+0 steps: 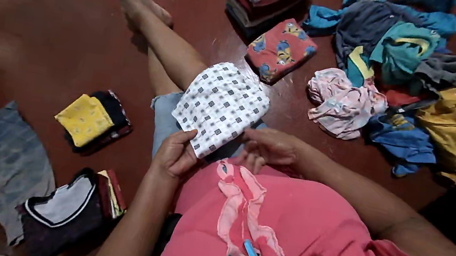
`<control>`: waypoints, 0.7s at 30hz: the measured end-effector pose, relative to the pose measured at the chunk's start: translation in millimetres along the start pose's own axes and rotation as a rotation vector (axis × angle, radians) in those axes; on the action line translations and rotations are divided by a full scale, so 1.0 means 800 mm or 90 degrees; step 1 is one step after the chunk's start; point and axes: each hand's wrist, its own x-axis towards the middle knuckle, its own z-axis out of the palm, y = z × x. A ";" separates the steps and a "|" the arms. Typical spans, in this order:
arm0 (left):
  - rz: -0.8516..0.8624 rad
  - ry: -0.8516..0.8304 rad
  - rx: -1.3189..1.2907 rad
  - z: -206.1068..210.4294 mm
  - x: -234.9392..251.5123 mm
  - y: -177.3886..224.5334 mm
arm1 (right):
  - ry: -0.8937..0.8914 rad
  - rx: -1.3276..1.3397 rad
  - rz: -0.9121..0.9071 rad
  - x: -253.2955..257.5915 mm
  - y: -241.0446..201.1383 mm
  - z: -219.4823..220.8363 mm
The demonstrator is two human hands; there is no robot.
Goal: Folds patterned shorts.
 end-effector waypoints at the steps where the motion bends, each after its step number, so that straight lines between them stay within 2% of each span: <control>1: 0.002 -0.010 -0.014 0.006 -0.006 0.000 | 0.009 0.092 -0.042 0.010 0.002 0.007; 4: 0.011 -0.024 -0.034 0.017 -0.021 -0.003 | 0.098 0.343 -0.189 0.040 0.001 0.023; 6: 0.007 -0.023 -0.037 0.012 -0.021 -0.008 | 0.179 0.434 -0.254 0.056 0.001 0.027; 9: -0.014 -0.017 -0.019 0.000 -0.014 -0.017 | 0.291 0.425 -0.271 0.060 0.001 0.027; 12: -0.039 0.000 0.044 -0.014 -0.003 -0.021 | 0.350 0.409 -0.260 0.054 0.006 0.021; 17: -0.034 0.020 0.083 -0.050 0.027 -0.022 | 0.348 0.378 -0.272 0.043 0.010 0.012; 21: -0.038 -0.089 0.056 -0.076 0.035 -0.018 | 0.285 0.351 -0.303 0.028 0.001 0.005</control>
